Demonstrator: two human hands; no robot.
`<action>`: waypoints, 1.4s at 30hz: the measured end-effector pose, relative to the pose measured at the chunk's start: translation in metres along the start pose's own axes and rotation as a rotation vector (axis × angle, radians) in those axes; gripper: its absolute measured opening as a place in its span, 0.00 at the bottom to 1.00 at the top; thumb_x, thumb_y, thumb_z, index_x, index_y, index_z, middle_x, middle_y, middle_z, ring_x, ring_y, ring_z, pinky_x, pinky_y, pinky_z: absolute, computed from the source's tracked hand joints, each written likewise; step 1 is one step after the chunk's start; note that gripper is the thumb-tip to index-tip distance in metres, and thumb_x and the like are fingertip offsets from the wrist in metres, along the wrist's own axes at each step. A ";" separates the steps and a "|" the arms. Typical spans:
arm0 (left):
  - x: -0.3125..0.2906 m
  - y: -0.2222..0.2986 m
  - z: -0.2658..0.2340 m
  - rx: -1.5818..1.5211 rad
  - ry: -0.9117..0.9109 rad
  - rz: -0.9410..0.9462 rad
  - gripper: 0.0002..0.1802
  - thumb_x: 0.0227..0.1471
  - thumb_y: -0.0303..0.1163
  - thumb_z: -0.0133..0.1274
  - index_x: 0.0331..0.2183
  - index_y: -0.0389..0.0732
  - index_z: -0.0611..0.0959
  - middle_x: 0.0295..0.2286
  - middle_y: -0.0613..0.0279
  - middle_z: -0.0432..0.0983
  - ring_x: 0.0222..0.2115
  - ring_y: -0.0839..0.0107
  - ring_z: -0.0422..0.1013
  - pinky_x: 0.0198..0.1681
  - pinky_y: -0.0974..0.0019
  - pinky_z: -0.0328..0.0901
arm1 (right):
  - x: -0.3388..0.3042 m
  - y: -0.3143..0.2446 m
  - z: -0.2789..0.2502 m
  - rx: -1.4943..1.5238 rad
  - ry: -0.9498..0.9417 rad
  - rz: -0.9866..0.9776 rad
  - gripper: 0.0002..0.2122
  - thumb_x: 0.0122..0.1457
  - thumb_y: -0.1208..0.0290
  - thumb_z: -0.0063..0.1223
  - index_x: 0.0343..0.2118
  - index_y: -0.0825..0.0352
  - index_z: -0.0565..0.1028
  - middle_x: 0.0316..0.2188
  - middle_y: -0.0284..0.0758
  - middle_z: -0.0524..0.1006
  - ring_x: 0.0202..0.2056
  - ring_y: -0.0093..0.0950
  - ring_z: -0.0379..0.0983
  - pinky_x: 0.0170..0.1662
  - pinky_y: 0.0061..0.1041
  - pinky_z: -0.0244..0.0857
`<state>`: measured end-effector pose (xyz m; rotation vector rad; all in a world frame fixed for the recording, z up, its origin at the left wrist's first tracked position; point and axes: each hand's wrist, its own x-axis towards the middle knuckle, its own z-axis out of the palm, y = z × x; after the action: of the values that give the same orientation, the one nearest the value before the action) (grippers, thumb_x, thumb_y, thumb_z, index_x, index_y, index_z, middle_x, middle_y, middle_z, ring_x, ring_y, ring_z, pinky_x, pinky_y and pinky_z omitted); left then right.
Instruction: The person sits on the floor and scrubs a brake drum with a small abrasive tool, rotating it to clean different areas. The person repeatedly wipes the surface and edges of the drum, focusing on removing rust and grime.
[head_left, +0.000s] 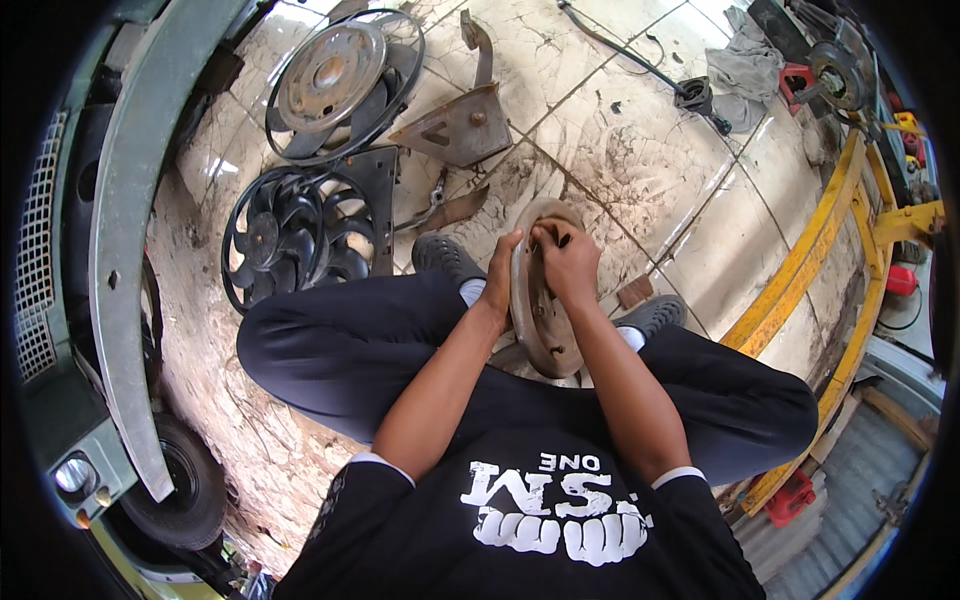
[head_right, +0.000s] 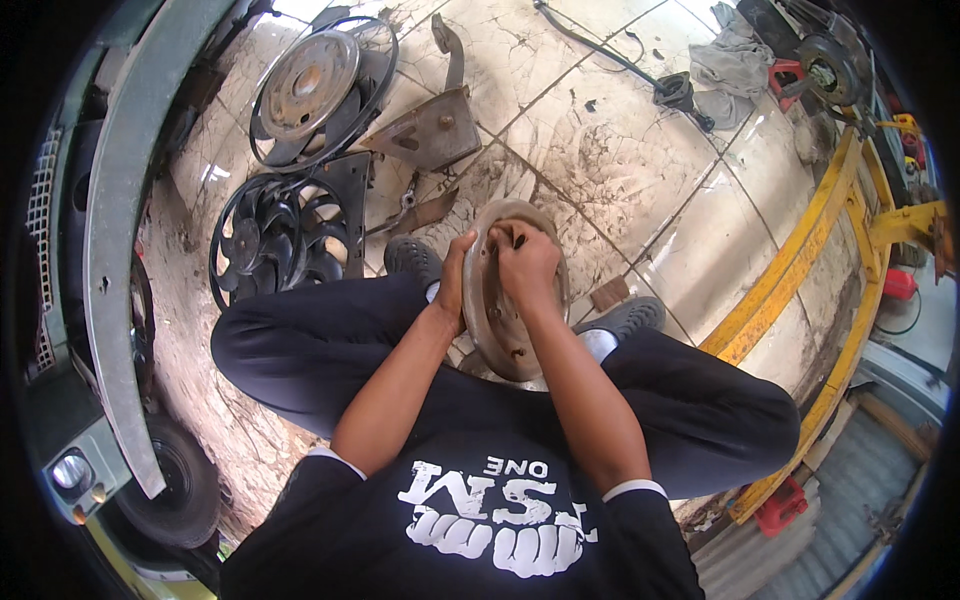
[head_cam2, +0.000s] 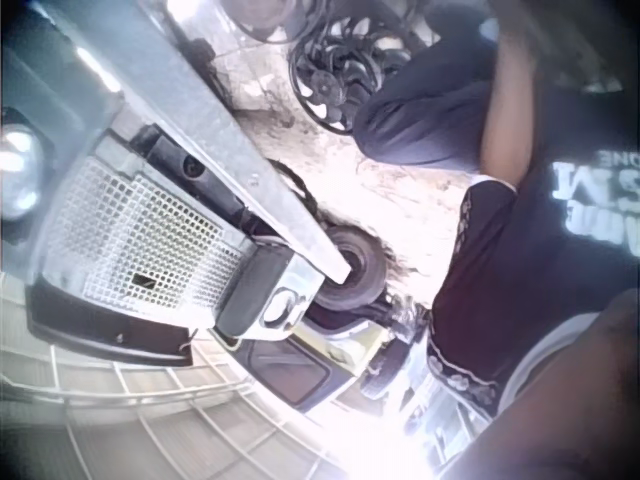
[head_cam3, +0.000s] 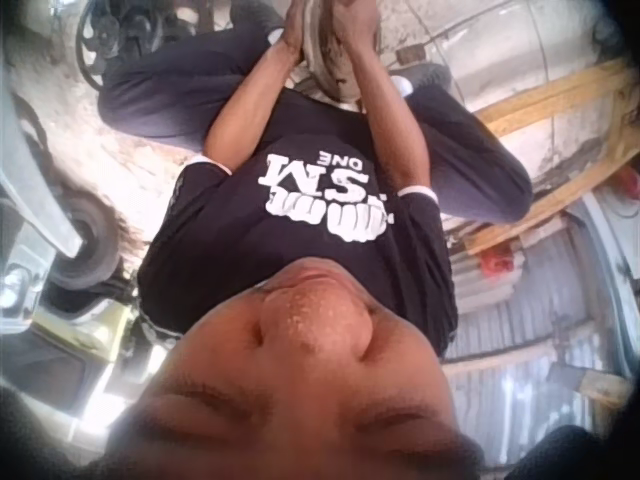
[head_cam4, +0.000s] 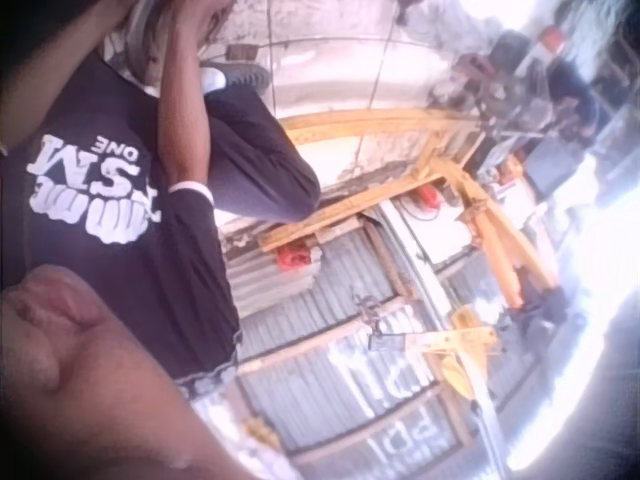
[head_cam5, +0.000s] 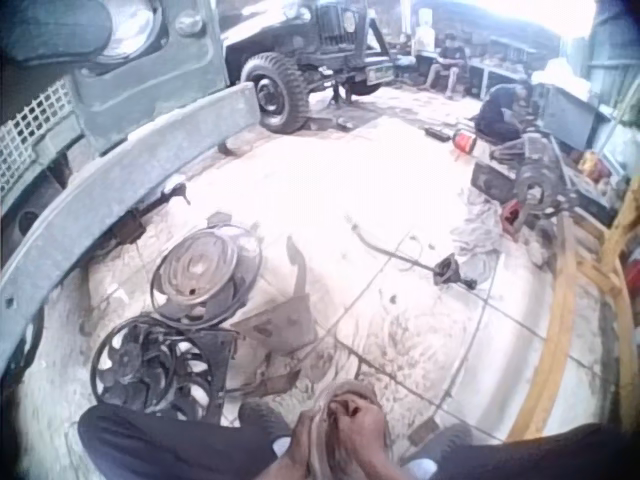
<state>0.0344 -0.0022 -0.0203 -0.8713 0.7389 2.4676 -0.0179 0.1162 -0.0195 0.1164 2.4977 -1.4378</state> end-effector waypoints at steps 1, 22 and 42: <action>-0.002 -0.001 -0.001 0.035 0.038 -0.004 0.34 0.60 0.60 0.46 0.56 0.44 0.78 0.48 0.57 0.79 0.48 0.63 0.76 0.52 0.57 0.71 | -0.006 0.000 0.001 0.011 0.007 -0.047 0.09 0.58 0.69 0.66 0.40 0.62 0.86 0.33 0.42 0.85 0.35 0.39 0.83 0.43 0.34 0.73; -0.006 0.012 -0.002 -0.036 -0.043 -0.010 0.32 0.60 0.57 0.47 0.52 0.41 0.80 0.43 0.56 0.81 0.43 0.64 0.78 0.50 0.59 0.73 | -0.007 -0.001 0.003 -0.121 0.018 -0.155 0.09 0.57 0.69 0.68 0.39 0.66 0.86 0.32 0.45 0.85 0.33 0.42 0.82 0.39 0.34 0.72; -0.009 0.010 -0.015 -0.091 -0.053 -0.050 0.29 0.57 0.57 0.51 0.47 0.43 0.82 0.40 0.58 0.81 0.40 0.65 0.78 0.47 0.61 0.72 | -0.013 0.026 0.019 -0.038 -0.012 -0.317 0.08 0.55 0.67 0.68 0.38 0.59 0.87 0.29 0.46 0.82 0.32 0.45 0.79 0.39 0.41 0.71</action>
<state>0.0421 -0.0212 -0.0212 -0.8430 0.5830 2.4864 0.0034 0.1135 -0.0473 -0.3087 2.6200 -1.4953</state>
